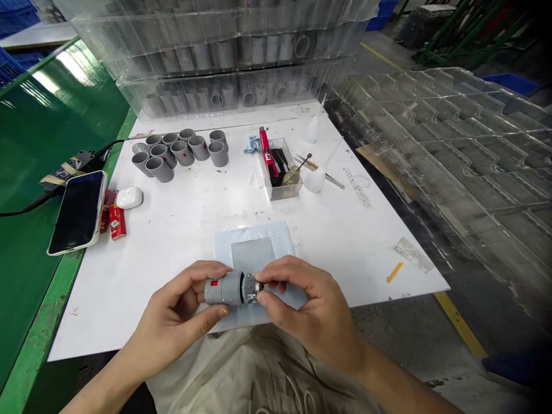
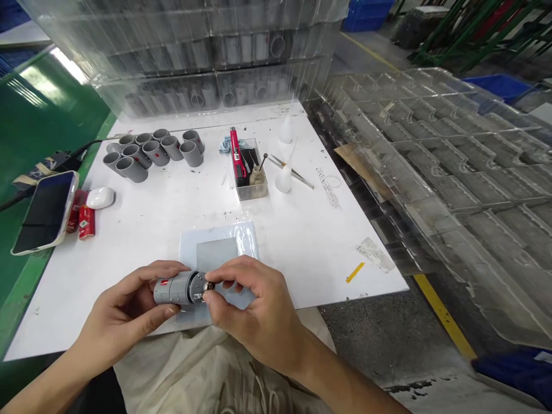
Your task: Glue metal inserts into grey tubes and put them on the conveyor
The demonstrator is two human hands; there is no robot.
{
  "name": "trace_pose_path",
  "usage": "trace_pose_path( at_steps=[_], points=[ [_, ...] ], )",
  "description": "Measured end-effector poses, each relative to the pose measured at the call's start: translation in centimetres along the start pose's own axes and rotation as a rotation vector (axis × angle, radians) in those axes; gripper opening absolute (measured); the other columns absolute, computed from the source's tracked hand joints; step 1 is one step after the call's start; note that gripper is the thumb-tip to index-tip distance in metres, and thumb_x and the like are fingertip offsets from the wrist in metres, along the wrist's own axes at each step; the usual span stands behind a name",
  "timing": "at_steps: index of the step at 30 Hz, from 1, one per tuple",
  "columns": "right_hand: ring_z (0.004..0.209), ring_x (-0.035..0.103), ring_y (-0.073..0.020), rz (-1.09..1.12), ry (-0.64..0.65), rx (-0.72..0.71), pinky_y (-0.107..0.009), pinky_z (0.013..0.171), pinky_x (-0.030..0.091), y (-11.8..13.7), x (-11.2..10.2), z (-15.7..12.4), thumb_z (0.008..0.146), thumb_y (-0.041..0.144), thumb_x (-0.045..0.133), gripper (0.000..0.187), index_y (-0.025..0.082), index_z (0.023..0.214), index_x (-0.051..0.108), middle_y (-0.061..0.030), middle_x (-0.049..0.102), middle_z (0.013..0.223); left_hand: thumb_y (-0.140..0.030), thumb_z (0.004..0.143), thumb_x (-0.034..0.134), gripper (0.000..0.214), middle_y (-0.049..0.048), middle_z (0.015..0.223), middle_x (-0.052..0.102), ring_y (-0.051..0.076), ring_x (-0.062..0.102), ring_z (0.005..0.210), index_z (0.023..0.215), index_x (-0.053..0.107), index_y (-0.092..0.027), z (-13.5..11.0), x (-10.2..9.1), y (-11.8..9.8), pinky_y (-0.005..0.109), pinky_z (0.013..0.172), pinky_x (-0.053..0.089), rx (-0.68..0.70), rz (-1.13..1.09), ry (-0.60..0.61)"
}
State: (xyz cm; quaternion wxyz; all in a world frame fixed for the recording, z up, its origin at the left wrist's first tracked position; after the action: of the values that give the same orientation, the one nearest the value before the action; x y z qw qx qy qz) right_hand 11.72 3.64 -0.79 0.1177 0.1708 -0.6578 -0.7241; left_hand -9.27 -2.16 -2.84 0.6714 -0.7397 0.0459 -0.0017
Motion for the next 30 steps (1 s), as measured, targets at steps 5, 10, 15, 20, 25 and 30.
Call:
trace_pose_path(
  at_steps=[5,10,15,20,25,30],
  points=[
    [0.085,0.067,-0.0123,-0.021,-0.004,-0.002,-0.023,0.078,0.058,-0.1,0.16,0.07,0.088,0.02,0.08,0.016,0.026,0.103,0.082,0.0013,0.075,0.096,-0.017,0.097,0.078,0.037,0.0034,0.136,0.067,0.015,0.073,0.105,0.127,0.073,-0.037,-0.08,-0.05,-0.05,0.02,0.084,0.062,0.005,0.016,0.004],
    [0.084,0.067,-0.0112,-0.02,-0.002,0.005,-0.021,0.078,0.058,-0.09,0.12,0.02,0.089,0.02,0.08,0.016,0.026,0.103,0.083,0.002,0.075,0.096,-0.015,0.096,0.078,0.037,0.0046,0.135,0.068,0.018,0.072,0.112,0.126,0.074,-0.036,0.0,-0.01,-0.17,0.021,0.086,0.062,0.014,0.018,0.011],
    [0.084,0.067,-0.0108,-0.014,-0.005,-0.012,-0.021,0.078,0.057,0.07,0.3,0.04,0.088,0.018,0.08,0.016,0.025,0.103,0.083,0.0021,0.076,0.095,-0.016,0.096,0.078,0.038,0.0041,0.136,0.067,0.017,0.072,0.107,0.127,0.073,-0.037,0.04,0.01,0.0,0.019,0.081,0.062,0.006,0.009,0.019],
    [0.086,0.068,-0.0108,-0.012,0.017,0.0,-0.021,0.08,0.057,-0.12,0.37,-0.04,0.089,0.02,0.081,0.017,0.026,0.105,0.083,0.0023,0.077,0.098,-0.016,0.095,0.08,0.036,0.0051,0.134,0.07,0.017,0.073,0.11,0.125,0.075,-0.035,-0.08,-0.08,-0.12,0.018,0.083,0.062,0.016,-0.009,0.008],
    [0.088,0.07,-0.0114,0.003,0.048,0.072,-0.022,0.08,0.056,-0.41,0.51,0.05,0.093,0.031,0.084,0.014,0.028,0.107,0.082,0.0033,0.08,0.1,-0.018,0.094,0.082,0.034,0.0049,0.132,0.072,0.018,0.075,0.107,0.124,0.078,-0.035,0.07,-0.21,0.16,0.02,0.083,0.063,-0.011,-0.034,-0.008],
    [0.087,0.072,-0.0135,-0.057,-0.067,0.053,-0.024,0.082,0.057,0.13,0.3,-0.08,0.095,0.028,0.081,0.003,0.025,0.097,0.083,0.0018,0.081,0.096,-0.022,0.092,0.084,0.032,0.0043,0.133,0.073,0.02,0.077,0.108,0.121,0.079,-0.034,-0.11,-0.18,0.02,0.023,0.084,0.065,-0.034,0.017,-0.08]
  ],
)
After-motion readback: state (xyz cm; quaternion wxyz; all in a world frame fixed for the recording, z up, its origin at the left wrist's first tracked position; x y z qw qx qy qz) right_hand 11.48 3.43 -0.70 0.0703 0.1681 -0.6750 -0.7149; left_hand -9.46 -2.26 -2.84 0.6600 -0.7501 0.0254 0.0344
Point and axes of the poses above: each hand's wrist, its own z-axis towards the middle knuckle, its own x-axis out of the palm, y = z × x, the point moved 7 cm from there along z, towards the middle knuckle
